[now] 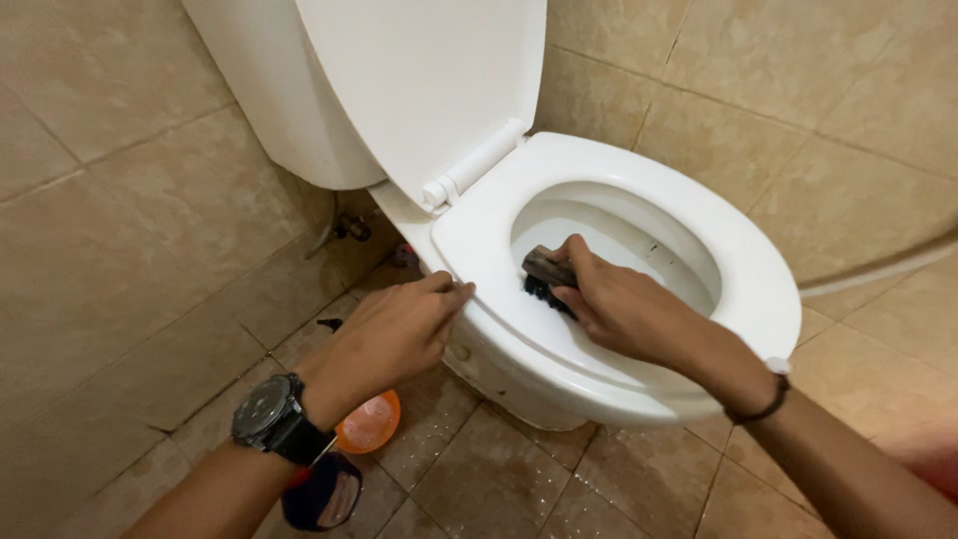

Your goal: The person scrubs the white toilet seat and rim using a small black brush. They repeatedly dip the brush into an orange bowl containing cleaning solution and continue scrubbing the seat surface and the rim area around the bowl.

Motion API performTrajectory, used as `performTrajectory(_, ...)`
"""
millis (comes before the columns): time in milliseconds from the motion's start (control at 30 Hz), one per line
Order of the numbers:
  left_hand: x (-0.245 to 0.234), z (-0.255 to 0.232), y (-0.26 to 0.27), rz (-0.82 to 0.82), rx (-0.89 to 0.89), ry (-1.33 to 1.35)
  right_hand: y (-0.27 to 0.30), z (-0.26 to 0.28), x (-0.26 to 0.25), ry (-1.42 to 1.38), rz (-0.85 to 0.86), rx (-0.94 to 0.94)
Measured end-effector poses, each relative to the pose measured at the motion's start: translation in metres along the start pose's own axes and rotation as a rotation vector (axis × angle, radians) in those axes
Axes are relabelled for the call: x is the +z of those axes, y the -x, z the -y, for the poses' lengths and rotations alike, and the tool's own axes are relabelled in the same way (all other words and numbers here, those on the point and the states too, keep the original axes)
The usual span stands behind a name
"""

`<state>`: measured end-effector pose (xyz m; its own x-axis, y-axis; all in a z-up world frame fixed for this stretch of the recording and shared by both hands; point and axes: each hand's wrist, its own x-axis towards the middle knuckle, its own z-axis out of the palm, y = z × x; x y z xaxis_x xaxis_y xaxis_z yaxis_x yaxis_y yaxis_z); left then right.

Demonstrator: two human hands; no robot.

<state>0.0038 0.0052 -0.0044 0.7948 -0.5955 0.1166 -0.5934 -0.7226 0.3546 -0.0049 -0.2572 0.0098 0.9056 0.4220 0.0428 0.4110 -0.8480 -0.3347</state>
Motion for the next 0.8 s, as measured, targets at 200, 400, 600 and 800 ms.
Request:
performTrajectory(200,0.000,-0.002,-0.003,0.027,-0.019,-0.043,-0.016,0.011,0.012,-0.127,-0.007,0.043)
performTrajectory(400,-0.002,-0.002,-0.003,0.023,-0.031,-0.034,-0.004,0.025,0.008,-0.133,-0.026,-0.177)
performTrajectory(600,-0.006,-0.007,-0.004,0.068,-0.099,-0.040,0.010,0.015,-0.016,-0.047,0.262,-0.003)
performTrajectory(800,-0.008,-0.012,-0.003,0.039,-0.083,-0.047,0.001,-0.001,-0.013,-0.022,0.097,0.059)
